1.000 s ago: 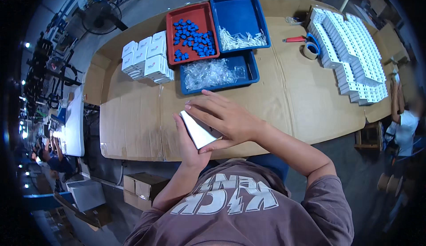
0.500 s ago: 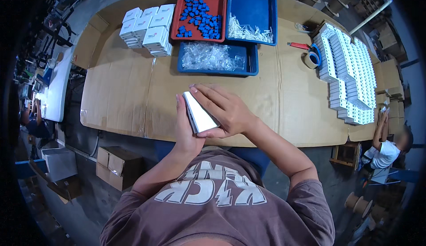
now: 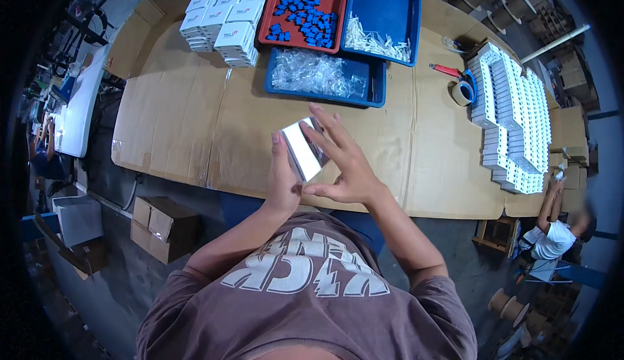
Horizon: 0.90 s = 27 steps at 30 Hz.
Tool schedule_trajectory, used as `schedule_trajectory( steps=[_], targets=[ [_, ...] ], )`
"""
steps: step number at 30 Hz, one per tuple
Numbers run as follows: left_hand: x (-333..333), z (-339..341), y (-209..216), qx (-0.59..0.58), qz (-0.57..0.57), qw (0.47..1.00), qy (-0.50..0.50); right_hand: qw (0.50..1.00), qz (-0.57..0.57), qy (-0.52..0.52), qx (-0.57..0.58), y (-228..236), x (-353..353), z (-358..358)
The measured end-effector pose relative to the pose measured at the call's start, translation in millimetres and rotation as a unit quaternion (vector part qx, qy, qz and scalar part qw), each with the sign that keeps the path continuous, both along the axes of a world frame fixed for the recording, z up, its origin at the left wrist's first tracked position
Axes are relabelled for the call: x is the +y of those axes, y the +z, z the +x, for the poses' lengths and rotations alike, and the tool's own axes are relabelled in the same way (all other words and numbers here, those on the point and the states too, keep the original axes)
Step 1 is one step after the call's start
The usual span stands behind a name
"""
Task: The person picks up a white box, opens it, and places a small plastic bag containing screws inside. They then take a blue component from a tray, insert it into the box, and close the lid.
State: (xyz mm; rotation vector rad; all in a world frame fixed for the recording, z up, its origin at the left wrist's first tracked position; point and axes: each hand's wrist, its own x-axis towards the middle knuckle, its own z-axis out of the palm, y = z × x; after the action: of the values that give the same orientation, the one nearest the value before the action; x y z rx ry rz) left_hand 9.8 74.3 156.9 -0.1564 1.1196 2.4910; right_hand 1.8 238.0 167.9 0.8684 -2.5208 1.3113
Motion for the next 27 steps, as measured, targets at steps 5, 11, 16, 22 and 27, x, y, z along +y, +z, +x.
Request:
schedule_trajectory(
  steps=[5, 11, 16, 22, 27],
  targets=[
    [-6.6, -0.2, -19.5, 0.230, -0.118, 0.964, 0.060, 0.989, -0.102, -0.093, -0.054, 1.8, -18.2, 14.5],
    [-26.3, -10.6, -18.3, 0.181, -0.114, 0.976, -0.027, 0.985, -0.136, -0.080, -0.073, -10.6, -5.6, 21.9],
    [-40.2, -7.3, -39.6, 0.208, -0.099, 0.972, -0.050, 0.979, -0.136, -0.053, -0.141, -18.0, -3.8, 30.8],
    [-56.0, -1.3, -48.5, 0.162, -0.039, 0.983, -0.078, 0.946, -0.026, -0.170, -0.274, -40.7, 40.5, 24.6],
    [-63.6, -20.4, -92.4, 0.142, -0.117, 0.976, -0.114, 0.847, -0.269, -0.364, -0.278, -90.7, 30.8, 9.8]
  ],
)
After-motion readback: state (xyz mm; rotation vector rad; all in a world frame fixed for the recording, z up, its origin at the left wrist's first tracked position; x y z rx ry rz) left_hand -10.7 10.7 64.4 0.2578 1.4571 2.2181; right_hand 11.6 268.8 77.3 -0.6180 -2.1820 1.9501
